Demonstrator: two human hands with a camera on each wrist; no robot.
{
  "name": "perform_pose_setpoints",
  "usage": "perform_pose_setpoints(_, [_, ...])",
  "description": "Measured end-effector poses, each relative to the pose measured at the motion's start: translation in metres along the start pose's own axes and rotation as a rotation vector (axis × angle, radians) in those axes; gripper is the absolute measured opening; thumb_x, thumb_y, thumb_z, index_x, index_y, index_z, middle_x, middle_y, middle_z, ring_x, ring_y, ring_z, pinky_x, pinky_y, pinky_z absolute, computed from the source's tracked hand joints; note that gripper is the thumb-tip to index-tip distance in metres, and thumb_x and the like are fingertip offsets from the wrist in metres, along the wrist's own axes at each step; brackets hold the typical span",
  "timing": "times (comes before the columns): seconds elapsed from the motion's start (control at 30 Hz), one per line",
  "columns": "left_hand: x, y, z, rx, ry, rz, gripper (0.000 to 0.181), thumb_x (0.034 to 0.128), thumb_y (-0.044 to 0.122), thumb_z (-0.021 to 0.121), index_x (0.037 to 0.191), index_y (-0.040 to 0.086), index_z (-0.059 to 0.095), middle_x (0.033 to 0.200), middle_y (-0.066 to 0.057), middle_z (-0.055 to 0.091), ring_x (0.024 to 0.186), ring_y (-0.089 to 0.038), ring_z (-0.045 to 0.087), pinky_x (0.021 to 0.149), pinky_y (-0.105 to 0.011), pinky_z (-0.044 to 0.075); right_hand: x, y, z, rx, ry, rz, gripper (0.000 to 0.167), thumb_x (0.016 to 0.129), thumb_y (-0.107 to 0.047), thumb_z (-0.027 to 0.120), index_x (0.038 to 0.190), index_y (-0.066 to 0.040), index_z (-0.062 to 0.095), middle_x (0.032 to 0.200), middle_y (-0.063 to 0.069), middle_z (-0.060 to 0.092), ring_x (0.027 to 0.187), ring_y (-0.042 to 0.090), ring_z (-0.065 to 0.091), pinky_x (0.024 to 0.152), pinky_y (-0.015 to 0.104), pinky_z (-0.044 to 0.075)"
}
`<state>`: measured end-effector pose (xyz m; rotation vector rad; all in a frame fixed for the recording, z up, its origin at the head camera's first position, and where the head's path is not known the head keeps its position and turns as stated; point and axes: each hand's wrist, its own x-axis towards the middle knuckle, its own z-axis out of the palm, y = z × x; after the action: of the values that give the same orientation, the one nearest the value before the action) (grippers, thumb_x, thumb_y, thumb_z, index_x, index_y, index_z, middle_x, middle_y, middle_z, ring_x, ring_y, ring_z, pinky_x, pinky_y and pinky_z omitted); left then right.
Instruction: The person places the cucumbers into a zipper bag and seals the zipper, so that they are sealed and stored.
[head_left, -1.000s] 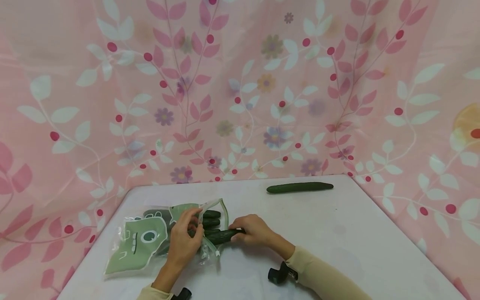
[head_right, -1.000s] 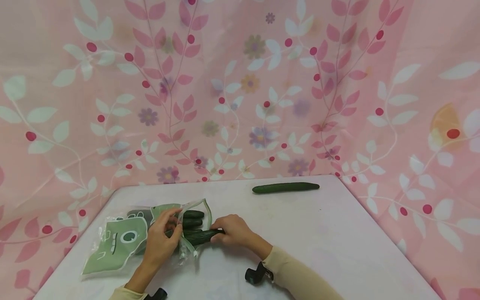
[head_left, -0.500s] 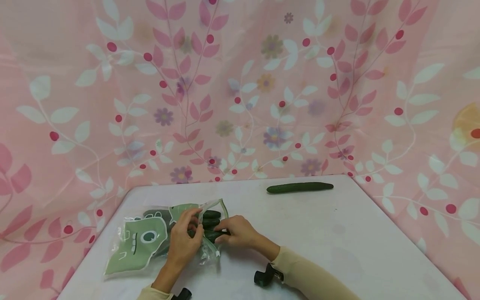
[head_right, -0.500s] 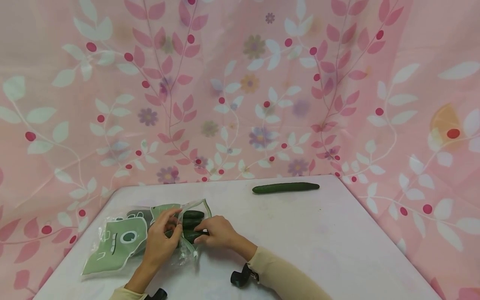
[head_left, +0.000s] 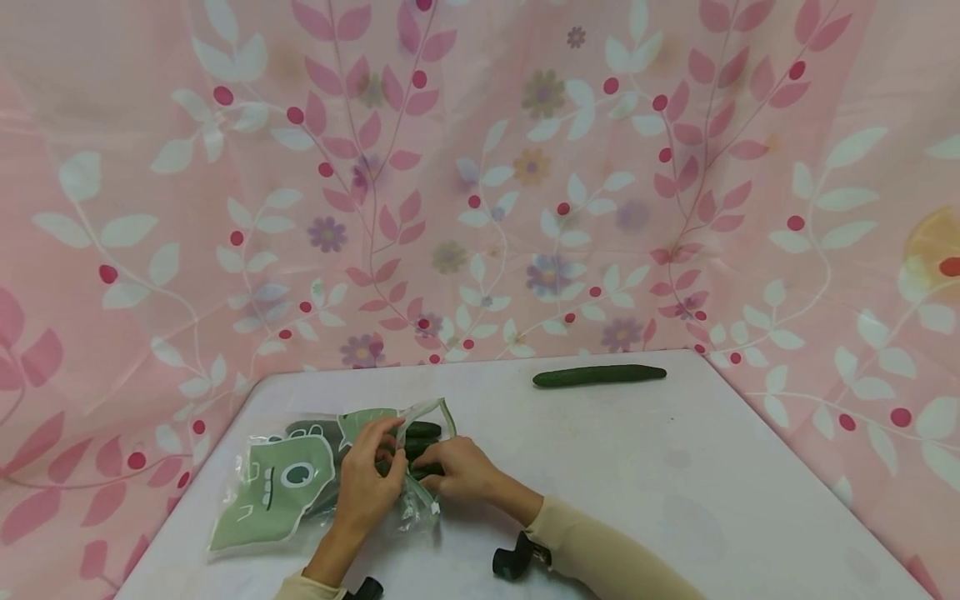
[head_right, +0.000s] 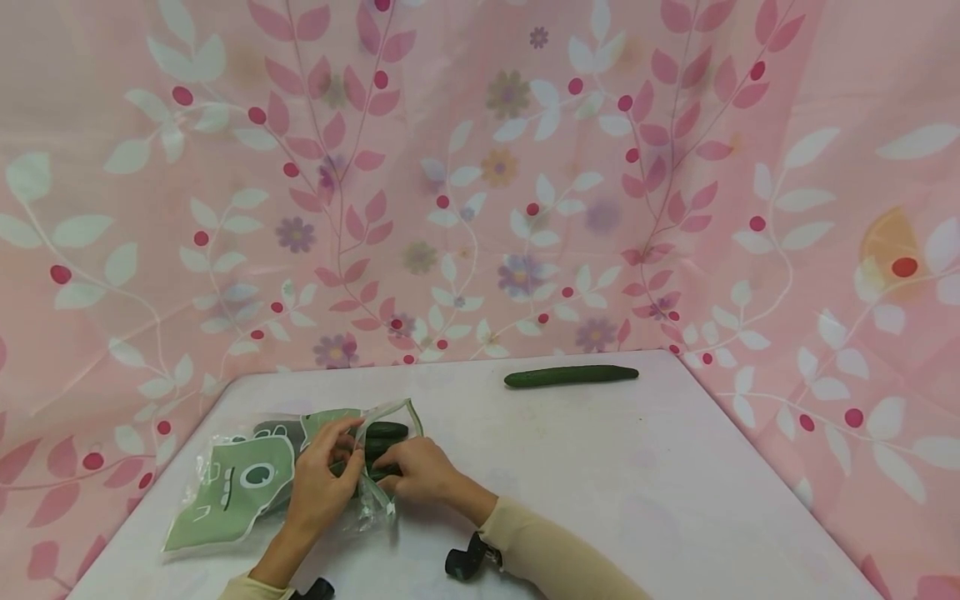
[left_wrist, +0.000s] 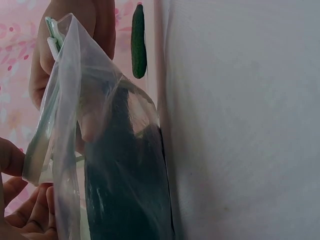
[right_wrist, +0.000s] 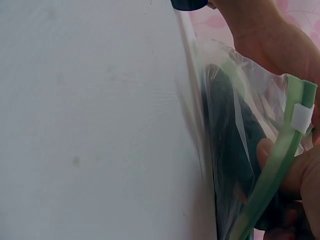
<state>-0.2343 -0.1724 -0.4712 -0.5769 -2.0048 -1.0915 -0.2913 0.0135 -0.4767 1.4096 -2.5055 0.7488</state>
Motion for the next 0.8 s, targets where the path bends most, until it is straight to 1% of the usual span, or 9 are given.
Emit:
perform_pose_setpoints(0.17, [0.000, 0.000, 0.000, -0.008, -0.003, -0.001, 0.048, 0.0833, -0.016, 0.068, 0.129, -0.001, 0.067, 0.106, -0.007, 0.064, 0.073, -0.011, 0.060, 0.062, -0.023, 0.052, 0.003, -0.003, 0.004, 0.021, -0.008, 0.018, 0.024, 0.088, -0.005, 0.077, 0.111, -0.009, 0.082, 0.102, -0.005, 0.076, 0.088, 0.000, 0.065, 0.078, 0.016, 0.049])
perform_pose_setpoints(0.33, [-0.001, -0.001, 0.000, -0.008, -0.009, -0.001, 0.048, 0.0836, -0.016, 0.068, 0.129, -0.001, 0.066, 0.107, -0.008, 0.064, 0.073, -0.011, 0.060, 0.062, -0.023, 0.052, 0.003, -0.003, 0.009, 0.049, 0.004, 0.041, 0.025, 0.088, -0.004, 0.078, 0.112, -0.010, 0.082, 0.102, -0.006, 0.076, 0.084, -0.002, 0.062, 0.074, 0.013, 0.047])
perform_pose_setpoints(0.37, [-0.001, -0.001, -0.001, -0.007, -0.010, -0.001, 0.048, 0.0837, -0.016, 0.068, 0.129, -0.001, 0.066, 0.107, -0.008, 0.064, 0.073, -0.011, 0.060, 0.062, -0.024, 0.052, 0.003, -0.002, 0.010, 0.070, 0.002, 0.049, 0.025, 0.088, -0.003, 0.078, 0.112, -0.009, 0.081, 0.102, -0.006, 0.076, 0.081, -0.002, 0.060, 0.072, 0.013, 0.046])
perform_pose_setpoints(0.53, [-0.001, 0.000, -0.001, 0.001, -0.006, -0.004, 0.049, 0.0828, -0.017, 0.069, 0.129, -0.001, 0.067, 0.111, -0.010, 0.065, 0.076, -0.013, 0.061, 0.062, -0.029, 0.054, -0.003, 0.004, 0.006, 0.193, -0.052, 0.099, 0.028, 0.091, -0.007, 0.080, 0.118, -0.008, 0.077, 0.105, -0.007, 0.074, 0.084, -0.003, 0.061, 0.073, 0.014, 0.048])
perform_pose_setpoints(0.6, [-0.001, 0.000, -0.001, 0.004, -0.010, -0.007, 0.048, 0.0829, -0.017, 0.069, 0.129, -0.002, 0.067, 0.112, -0.011, 0.065, 0.078, -0.013, 0.061, 0.063, -0.029, 0.054, -0.008, 0.008, 0.001, 0.207, -0.065, 0.111, 0.027, 0.090, -0.011, 0.083, 0.116, -0.009, 0.077, 0.102, -0.009, 0.073, 0.085, -0.002, 0.062, 0.073, 0.015, 0.050])
perform_pose_setpoints(0.63, [-0.001, 0.000, -0.001, 0.005, -0.013, -0.008, 0.048, 0.0829, -0.016, 0.069, 0.129, -0.002, 0.067, 0.112, -0.011, 0.065, 0.078, -0.014, 0.061, 0.063, -0.029, 0.054, -0.010, 0.010, -0.001, 0.205, -0.068, 0.119, 0.025, 0.089, -0.013, 0.084, 0.113, -0.010, 0.077, 0.098, -0.010, 0.071, 0.082, -0.002, 0.061, 0.071, 0.015, 0.049])
perform_pose_setpoints(0.73, [-0.001, 0.000, 0.001, 0.002, -0.020, -0.013, 0.047, 0.0830, -0.016, 0.069, 0.128, -0.002, 0.067, 0.113, -0.011, 0.065, 0.079, -0.014, 0.061, 0.064, -0.027, 0.054, -0.017, 0.017, -0.006, 0.183, -0.055, 0.135, 0.016, 0.087, -0.019, 0.087, 0.099, -0.012, 0.078, 0.085, -0.014, 0.068, 0.074, -0.002, 0.058, 0.067, 0.016, 0.048])
perform_pose_setpoints(0.8, [0.000, 0.000, 0.002, -0.002, -0.018, -0.013, 0.048, 0.0821, -0.017, 0.070, 0.128, -0.002, 0.067, 0.114, -0.011, 0.065, 0.080, -0.014, 0.061, 0.065, -0.025, 0.053, -0.020, 0.021, -0.007, 0.190, -0.048, 0.139, 0.012, 0.087, -0.020, 0.087, 0.093, -0.013, 0.078, 0.080, -0.016, 0.066, 0.071, -0.003, 0.057, 0.065, 0.015, 0.048])
